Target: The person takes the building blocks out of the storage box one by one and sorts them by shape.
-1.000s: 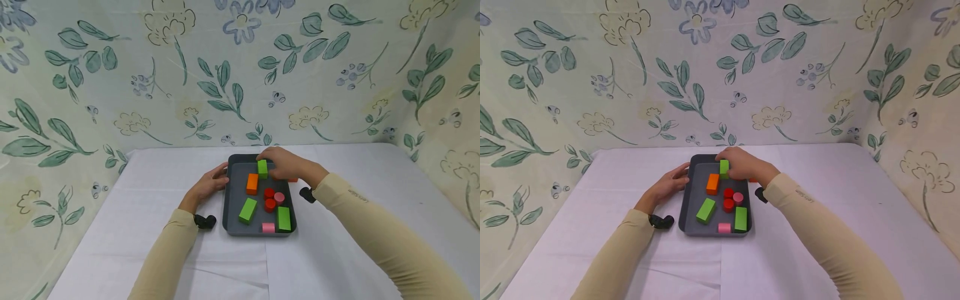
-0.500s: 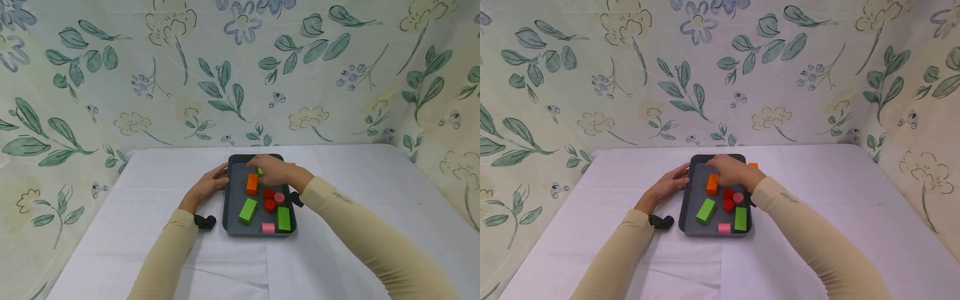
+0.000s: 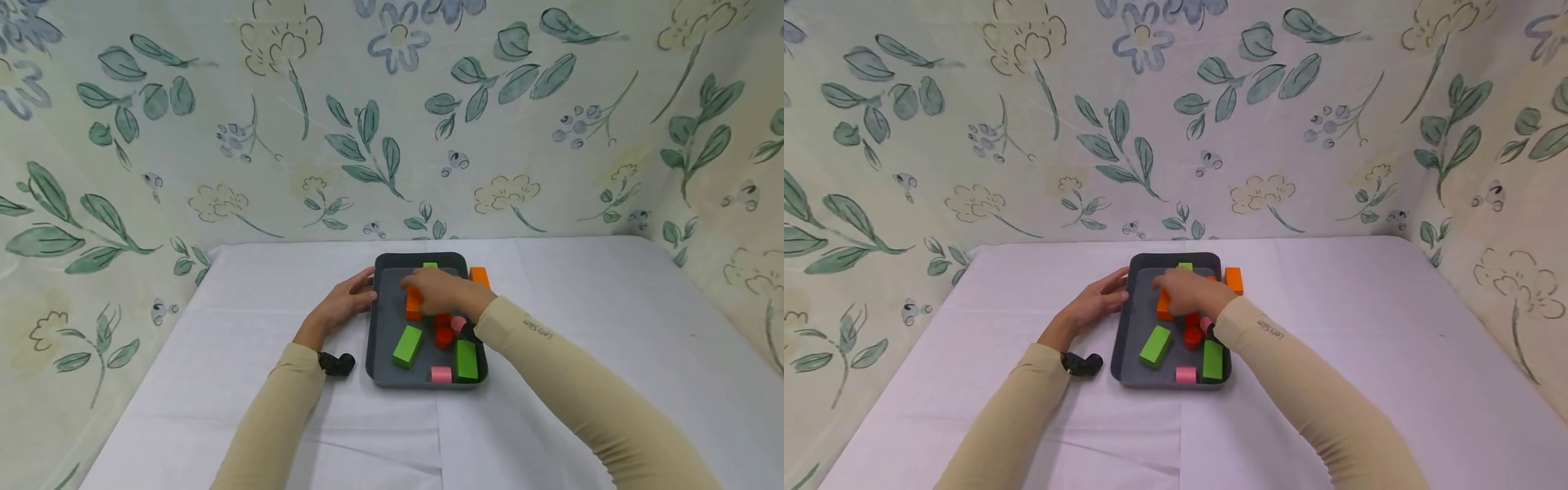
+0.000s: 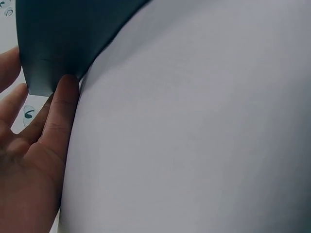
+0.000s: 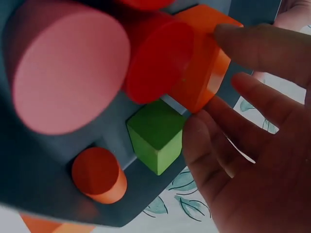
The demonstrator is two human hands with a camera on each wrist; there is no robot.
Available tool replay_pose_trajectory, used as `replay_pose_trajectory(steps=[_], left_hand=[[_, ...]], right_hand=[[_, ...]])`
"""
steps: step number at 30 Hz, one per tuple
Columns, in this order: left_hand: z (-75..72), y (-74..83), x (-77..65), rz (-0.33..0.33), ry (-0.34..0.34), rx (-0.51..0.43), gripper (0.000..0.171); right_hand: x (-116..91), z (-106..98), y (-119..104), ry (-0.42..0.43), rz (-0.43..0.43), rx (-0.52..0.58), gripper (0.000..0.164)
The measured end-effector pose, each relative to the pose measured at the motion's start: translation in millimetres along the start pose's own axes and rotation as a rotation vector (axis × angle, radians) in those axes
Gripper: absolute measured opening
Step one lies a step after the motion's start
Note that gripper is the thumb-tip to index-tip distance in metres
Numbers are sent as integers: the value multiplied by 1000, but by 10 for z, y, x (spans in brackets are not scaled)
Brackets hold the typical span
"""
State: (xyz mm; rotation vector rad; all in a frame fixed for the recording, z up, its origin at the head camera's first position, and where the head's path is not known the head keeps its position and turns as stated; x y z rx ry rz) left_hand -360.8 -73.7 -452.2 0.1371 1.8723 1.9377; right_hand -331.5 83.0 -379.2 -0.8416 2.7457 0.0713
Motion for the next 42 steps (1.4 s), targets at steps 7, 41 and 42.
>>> replay_pose_trajectory(steps=[7,41,42], left_hand=[[3,18,11,-7,-1,9,66],[-5,-2,14,5,-2,-30,67],[-4,0,11,5,-1,-32,67]], right_hand=[[50,-11,-68,-8,-5,26,61],[-319,-403,378,181,6,129,62],[-353,-431,452,190,19,136,62]])
Point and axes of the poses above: each hand's wrist, its own x-axis towards the middle knuckle, its own z-axis out of the palm, y = z × x, the point moved 8 cm from there along x, towards the middle knuckle, and after that the axes turned 14 degrees about -x, right-handed, at the moved point
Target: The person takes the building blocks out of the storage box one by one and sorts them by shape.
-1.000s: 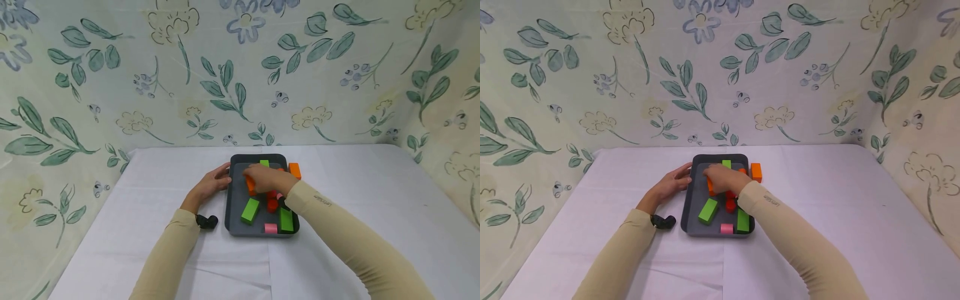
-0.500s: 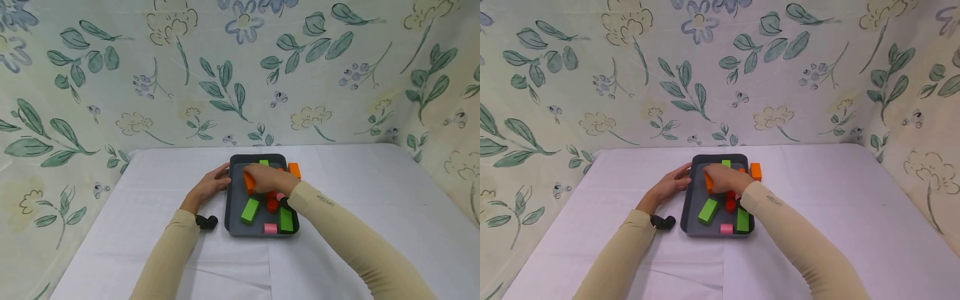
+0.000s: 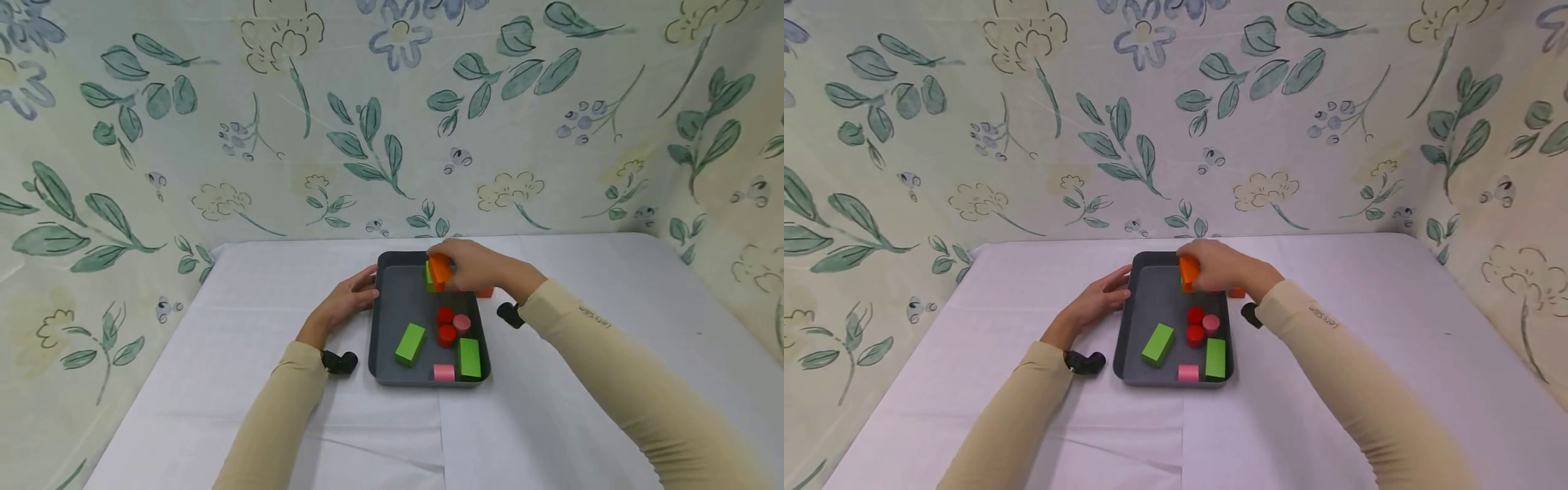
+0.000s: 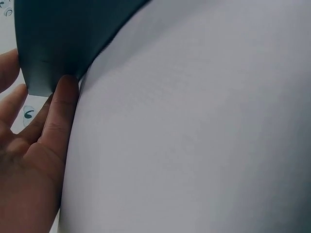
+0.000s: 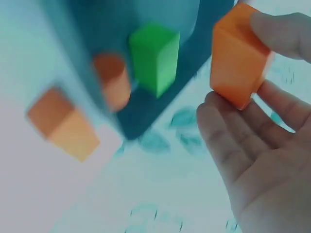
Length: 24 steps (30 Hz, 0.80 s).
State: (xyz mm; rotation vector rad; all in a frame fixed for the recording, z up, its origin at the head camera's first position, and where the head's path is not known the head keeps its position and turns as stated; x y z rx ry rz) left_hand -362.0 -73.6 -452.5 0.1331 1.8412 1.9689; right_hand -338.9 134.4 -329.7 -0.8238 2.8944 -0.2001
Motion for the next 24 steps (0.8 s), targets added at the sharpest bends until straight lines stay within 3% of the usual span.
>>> replay_pose_trajectory(steps=[7,13,17,24], left_hand=[[-2,-2,-8,-2,2,-1,66],[-25,-16,-14,5,-8,0,66],[-12,-27,-7,4,-21,-1,66],[19,-9,-20,10,-18,1,66]], right_hand=[[-158,-223,711,39,183,-18,60],[-280,-133,1290,-3,420,88,65],[-309,-18,1419,-46,466,119,66],[-358,132,1457,-95,472,124,66]])
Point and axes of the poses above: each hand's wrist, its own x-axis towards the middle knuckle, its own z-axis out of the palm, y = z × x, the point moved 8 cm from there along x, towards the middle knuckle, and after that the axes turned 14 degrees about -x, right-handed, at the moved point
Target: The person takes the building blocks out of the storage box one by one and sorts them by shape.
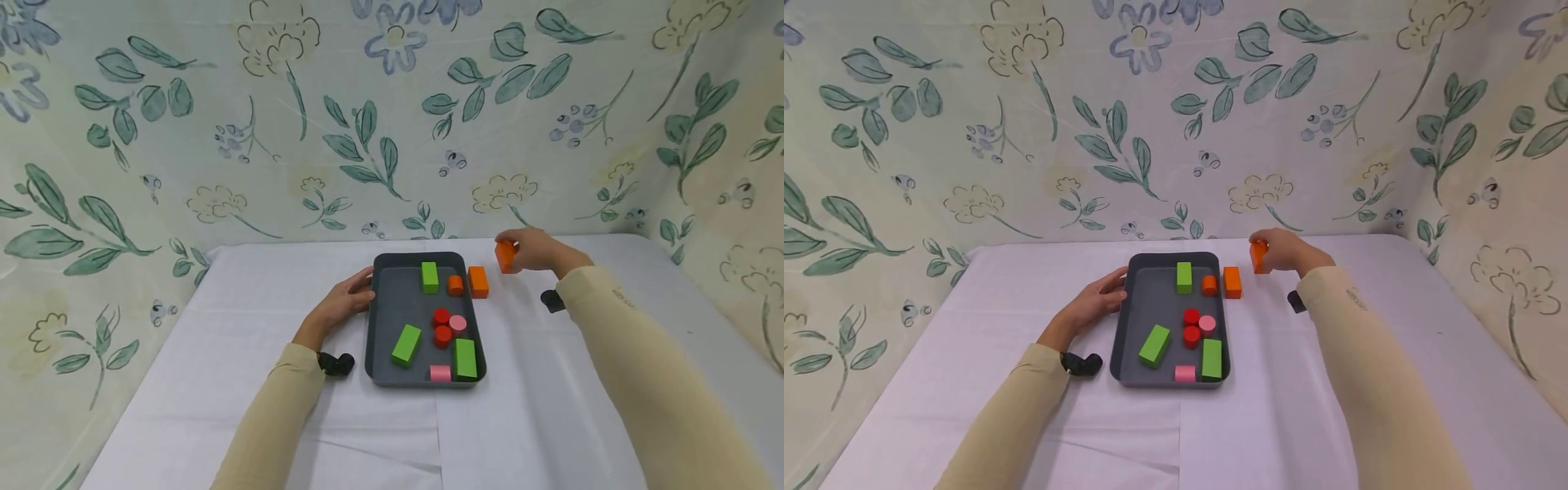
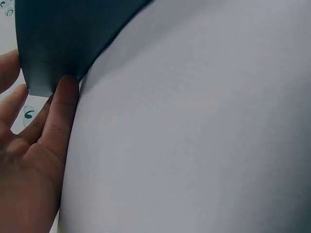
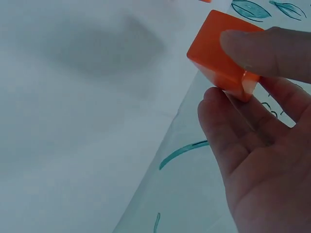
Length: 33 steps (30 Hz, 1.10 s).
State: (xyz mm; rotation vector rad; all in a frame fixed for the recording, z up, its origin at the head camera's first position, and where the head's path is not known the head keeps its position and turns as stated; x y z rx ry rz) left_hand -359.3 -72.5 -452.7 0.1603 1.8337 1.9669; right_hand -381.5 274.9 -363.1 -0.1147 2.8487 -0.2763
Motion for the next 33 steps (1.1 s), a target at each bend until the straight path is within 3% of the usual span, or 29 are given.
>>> replay_pose_trajectory(steps=[8,33], left_hand=[[-35,-42,-38,-17,33,-7,66],[-5,-9,19,21,-4,-1,66]], right_hand=[[46,241,-22,-65,-50,-5,64],[52,452,3,-122,-28,8,66]])
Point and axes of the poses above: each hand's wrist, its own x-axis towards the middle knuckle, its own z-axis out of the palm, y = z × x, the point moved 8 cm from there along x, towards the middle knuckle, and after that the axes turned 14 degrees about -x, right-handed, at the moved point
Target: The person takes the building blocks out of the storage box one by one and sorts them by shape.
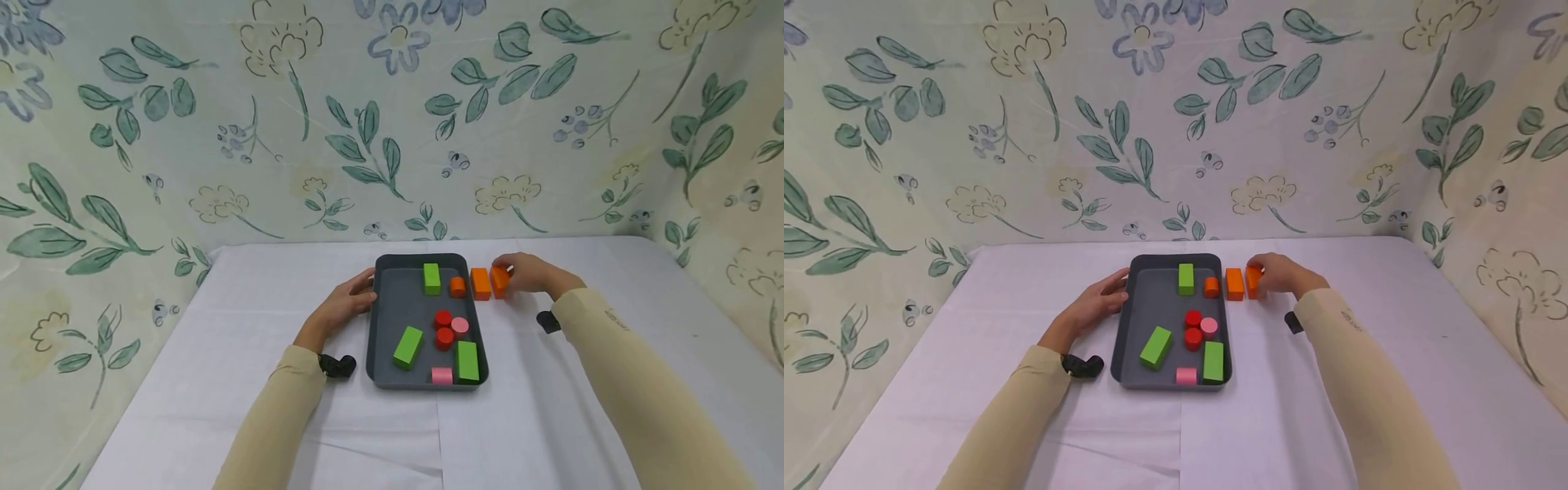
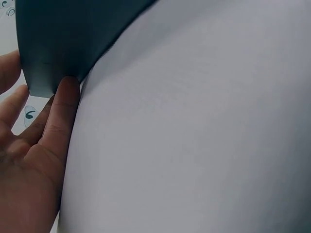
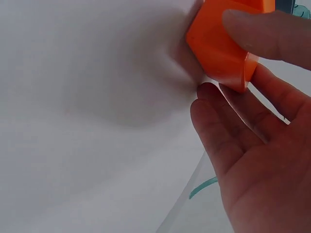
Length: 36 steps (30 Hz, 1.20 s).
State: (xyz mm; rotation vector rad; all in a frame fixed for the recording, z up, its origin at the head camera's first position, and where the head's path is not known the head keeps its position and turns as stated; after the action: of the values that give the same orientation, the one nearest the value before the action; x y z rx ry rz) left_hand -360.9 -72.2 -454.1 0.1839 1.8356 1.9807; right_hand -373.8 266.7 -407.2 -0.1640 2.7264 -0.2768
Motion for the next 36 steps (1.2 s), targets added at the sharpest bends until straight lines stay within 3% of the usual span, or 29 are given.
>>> replay_pose_trajectory(steps=[15,36], left_hand=[[5,-16,1,-30,19,-4,65],[19,14,-47,-18,13,14,65]], right_hand=[[-12,81,-1,-25,0,50,69],[47,127,1,-57,-1,69,73]])
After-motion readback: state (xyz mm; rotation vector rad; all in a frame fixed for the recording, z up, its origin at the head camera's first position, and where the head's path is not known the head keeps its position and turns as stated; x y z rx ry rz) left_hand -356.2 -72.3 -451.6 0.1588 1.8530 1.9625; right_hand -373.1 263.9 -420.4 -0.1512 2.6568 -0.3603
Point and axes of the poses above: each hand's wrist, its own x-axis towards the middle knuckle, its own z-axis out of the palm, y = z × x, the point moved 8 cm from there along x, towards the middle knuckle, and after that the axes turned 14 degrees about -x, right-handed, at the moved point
